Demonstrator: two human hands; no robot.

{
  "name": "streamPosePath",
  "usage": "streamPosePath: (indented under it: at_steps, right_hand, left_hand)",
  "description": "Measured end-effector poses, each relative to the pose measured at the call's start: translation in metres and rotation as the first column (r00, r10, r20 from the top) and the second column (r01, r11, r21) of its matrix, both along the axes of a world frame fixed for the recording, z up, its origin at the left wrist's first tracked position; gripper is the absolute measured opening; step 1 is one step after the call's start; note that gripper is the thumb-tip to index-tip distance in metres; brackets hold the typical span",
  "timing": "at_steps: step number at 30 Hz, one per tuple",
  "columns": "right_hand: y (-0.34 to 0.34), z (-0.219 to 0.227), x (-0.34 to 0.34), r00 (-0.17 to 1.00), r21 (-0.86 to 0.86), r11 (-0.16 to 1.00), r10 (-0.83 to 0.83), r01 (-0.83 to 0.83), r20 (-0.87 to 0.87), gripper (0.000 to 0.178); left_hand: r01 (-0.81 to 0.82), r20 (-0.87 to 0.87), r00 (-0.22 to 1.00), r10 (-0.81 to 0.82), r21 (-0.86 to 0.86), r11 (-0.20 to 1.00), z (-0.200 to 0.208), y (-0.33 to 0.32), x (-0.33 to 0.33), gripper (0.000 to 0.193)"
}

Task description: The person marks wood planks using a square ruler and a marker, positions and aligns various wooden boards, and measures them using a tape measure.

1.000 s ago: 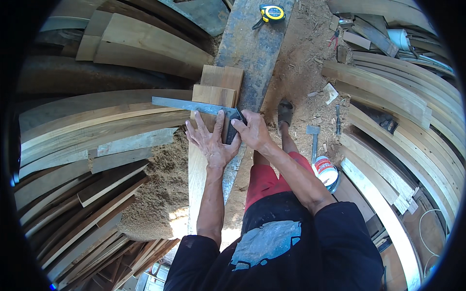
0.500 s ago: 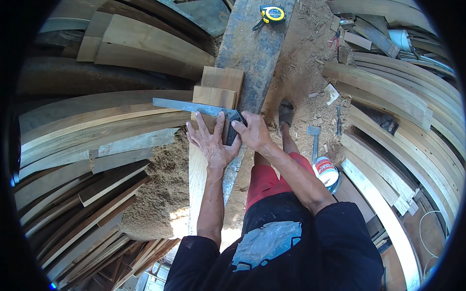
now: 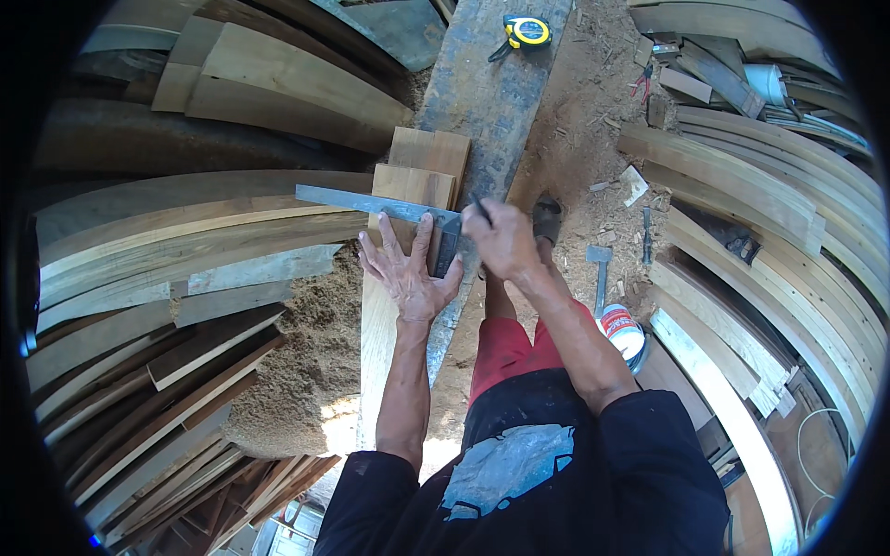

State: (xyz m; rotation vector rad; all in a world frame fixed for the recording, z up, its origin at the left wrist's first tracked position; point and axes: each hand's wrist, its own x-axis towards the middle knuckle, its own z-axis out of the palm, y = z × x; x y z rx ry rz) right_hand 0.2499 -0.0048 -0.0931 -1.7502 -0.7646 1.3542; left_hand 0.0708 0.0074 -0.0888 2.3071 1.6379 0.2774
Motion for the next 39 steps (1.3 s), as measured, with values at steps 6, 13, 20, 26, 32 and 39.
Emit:
streamPosePath:
  at_steps: [6,13,20,26,32,39]
  right_hand:
    - [0.031,0.052,0.035,0.932,0.352,0.929,-0.024,-0.113,0.362,0.025]
    - [0.078,0.038,0.009,0.903,0.434,0.796,0.324,-0.422,0.282,0.026]
    - [0.106,0.023,-0.012,0.812,0.385,0.718,0.466,-0.579,0.351,0.026]
    - [0.115,0.039,0.010,0.708,0.355,0.619,0.543,-0.700,0.450,0.021]
    - [0.110,0.076,0.044,0.546,0.135,0.551,0.704,-0.823,0.455,0.019]
    - [0.087,0.070,0.061,0.595,0.223,0.565,0.648,-0.794,0.476,0.016]
  left_hand:
    - [-0.025,-0.039,0.999,0.024,-0.046,0.999,0.007,0.002,0.000,0.082]
    - [-0.048,-0.050,0.998,0.043,-0.105,0.993,0.009,0.004,0.002,0.085]
    - [-0.052,-0.049,0.998,0.048,-0.093,0.994,0.003,0.003,-0.001,0.082]
    - [-0.060,0.003,0.998,0.060,-0.067,0.996,0.001,0.003,-0.001,0.083]
    - [-0.065,-0.018,0.998,0.064,-0.127,0.990,0.007,0.004,0.002,0.087]
    - [-0.048,-0.013,0.999,0.047,-0.079,0.996,0.006,0.004,0.002,0.086]
